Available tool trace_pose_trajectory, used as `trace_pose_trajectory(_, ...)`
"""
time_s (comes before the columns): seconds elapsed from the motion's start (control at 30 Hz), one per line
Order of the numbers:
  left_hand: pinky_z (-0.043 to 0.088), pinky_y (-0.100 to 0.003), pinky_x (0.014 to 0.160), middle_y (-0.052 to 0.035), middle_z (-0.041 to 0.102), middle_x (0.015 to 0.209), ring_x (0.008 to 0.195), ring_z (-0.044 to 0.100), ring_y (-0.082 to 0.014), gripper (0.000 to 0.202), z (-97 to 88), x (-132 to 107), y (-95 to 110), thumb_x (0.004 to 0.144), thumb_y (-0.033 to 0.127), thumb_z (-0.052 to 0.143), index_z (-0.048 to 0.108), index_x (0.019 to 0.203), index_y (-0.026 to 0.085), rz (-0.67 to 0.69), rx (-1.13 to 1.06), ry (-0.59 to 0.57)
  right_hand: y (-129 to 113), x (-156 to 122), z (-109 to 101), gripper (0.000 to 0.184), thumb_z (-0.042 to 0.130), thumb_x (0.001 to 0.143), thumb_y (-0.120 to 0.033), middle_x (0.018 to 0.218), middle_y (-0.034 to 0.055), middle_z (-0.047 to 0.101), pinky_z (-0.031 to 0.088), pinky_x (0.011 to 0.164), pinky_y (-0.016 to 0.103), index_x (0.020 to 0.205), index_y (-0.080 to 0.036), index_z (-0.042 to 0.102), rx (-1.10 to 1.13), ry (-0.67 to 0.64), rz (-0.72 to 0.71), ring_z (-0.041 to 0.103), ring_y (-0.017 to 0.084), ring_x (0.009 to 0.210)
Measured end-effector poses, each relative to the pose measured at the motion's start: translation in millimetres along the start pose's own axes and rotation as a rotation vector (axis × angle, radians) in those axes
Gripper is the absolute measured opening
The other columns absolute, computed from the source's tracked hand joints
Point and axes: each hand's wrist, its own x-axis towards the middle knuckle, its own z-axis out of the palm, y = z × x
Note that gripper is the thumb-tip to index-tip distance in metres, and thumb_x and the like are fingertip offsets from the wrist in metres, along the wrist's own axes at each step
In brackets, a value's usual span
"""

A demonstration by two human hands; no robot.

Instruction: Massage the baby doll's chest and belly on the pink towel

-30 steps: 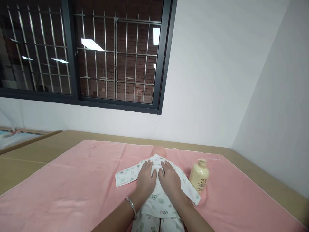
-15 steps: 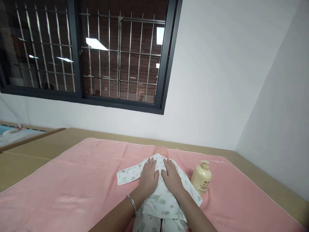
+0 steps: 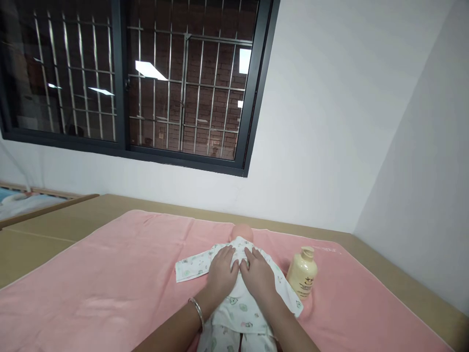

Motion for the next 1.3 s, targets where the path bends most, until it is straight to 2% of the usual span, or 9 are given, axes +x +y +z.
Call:
trace_pose_trajectory(0.1, 0.033, -0.046, 0.113, -0.0108, 0.045, 0.148, 0.138, 0.039, -0.0263, 0.051, -0.4, 4, -2, 0.089, 0.027, 0.041, 0.047, 0.139, 0.016, -0.009, 0.012, -0.087, 10, 8, 4, 0.054, 0.038, 0.091, -0.029, 0.154, 0.008, 0.035, 0.021, 0.116, 0.04, 0.144, -0.02, 0.044, 0.053, -0.034, -0.06, 0.027, 0.025, 0.143)
trace_pose_trajectory(0.2, 0.032, -0.045, 0.114, -0.0111, 0.047, 0.145, 0.135, 0.041, -0.0258, 0.049, -5.1, 7, 0, 0.089, 0.025, 0.041, 0.048, 0.137, 0.017, 0.05, 0.027, -0.112, 13, 10, 3, 0.054, 0.037, 0.09, -0.024, 0.154, 0.0072, 0.035, 0.018, 0.117, 0.04, 0.144, -0.02, 0.044, 0.079, -0.045, -0.141, 0.027, 0.024, 0.143)
trace_pose_trajectory(0.3, 0.042, -0.044, 0.104, -0.0109, 0.061, 0.126, 0.12, 0.053, -0.0259, 0.039, -12.0, 9, 6, 0.088, 0.022, 0.041, 0.059, 0.122, 0.018, 0.099, 0.04, -0.095, 6, 6, -2, 0.05, 0.037, 0.089, -0.02, 0.146, 0.0074, 0.047, 0.025, 0.114, 0.037, 0.137, -0.021, 0.053, 0.057, -0.013, -0.184, 0.038, 0.023, 0.137)
trace_pose_trajectory(0.43, 0.048, -0.042, 0.091, -0.0086, 0.067, 0.102, 0.102, 0.059, -0.0252, 0.029, -16.9, 7, 12, 0.088, 0.022, 0.041, 0.064, 0.106, 0.02, 0.052, 0.052, -0.074, -4, -2, -5, 0.043, 0.038, 0.09, -0.024, 0.134, 0.0086, 0.058, 0.038, 0.104, 0.034, 0.123, -0.022, 0.065, 0.027, 0.033, -0.054, 0.051, 0.023, 0.126)
trace_pose_trajectory(0.57, 0.042, -0.044, 0.102, -0.0112, 0.062, 0.124, 0.118, 0.054, -0.026, 0.037, -11.0, 4, 8, 0.09, 0.026, 0.041, 0.058, 0.122, 0.018, -0.001, 0.032, -0.081, 1, 1, 1, 0.048, 0.04, 0.09, -0.031, 0.147, 0.0076, 0.046, 0.034, 0.108, 0.035, 0.134, -0.02, 0.056, 0.098, 0.019, 0.014, 0.04, 0.024, 0.136)
trace_pose_trajectory(0.73, 0.03, -0.047, 0.113, -0.0112, 0.044, 0.148, 0.138, 0.037, -0.0278, 0.049, -3.1, 5, 1, 0.093, 0.039, 0.04, 0.047, 0.137, 0.018, -0.053, 0.022, -0.1, 13, 12, 7, 0.055, 0.037, 0.089, -0.027, 0.156, 0.0085, 0.029, 0.021, 0.116, 0.041, 0.143, -0.015, 0.046, 0.151, -0.053, -0.079, 0.021, 0.026, 0.145)
trace_pose_trajectory(0.9, 0.045, -0.043, 0.097, -0.0096, 0.065, 0.113, 0.11, 0.057, -0.0255, 0.03, -12.7, 6, 9, 0.092, 0.033, 0.044, 0.063, 0.111, 0.021, 0.028, 0.025, -0.035, 1, 3, -1, 0.046, 0.038, 0.09, -0.028, 0.147, 0.0077, 0.046, 0.032, 0.11, 0.036, 0.129, -0.02, 0.061, 0.072, -0.005, -0.045, 0.04, 0.023, 0.136)
trace_pose_trajectory(1.03, 0.048, -0.041, 0.087, -0.0076, 0.065, 0.096, 0.095, 0.059, -0.0243, 0.024, -16.8, 3, 15, 0.091, 0.028, 0.044, 0.065, 0.099, 0.021, -0.002, 0.043, 0.007, -10, -6, -3, 0.045, 0.035, 0.092, -0.031, 0.143, 0.0087, 0.05, 0.04, 0.103, 0.036, 0.125, -0.021, 0.064, 0.007, 0.021, 0.072, 0.047, 0.025, 0.131)
trace_pose_trajectory(1.3, 0.034, -0.048, 0.111, -0.0117, 0.05, 0.143, 0.133, 0.042, -0.0279, 0.045, -4.5, 5, 3, 0.091, 0.033, 0.044, 0.051, 0.134, 0.019, -0.011, -0.018, -0.037, 14, 14, 8, 0.058, 0.036, 0.091, -0.029, 0.156, 0.0101, 0.028, 0.02, 0.116, 0.043, 0.147, -0.014, 0.039, 0.156, -0.068, -0.051, 0.02, 0.026, 0.145)
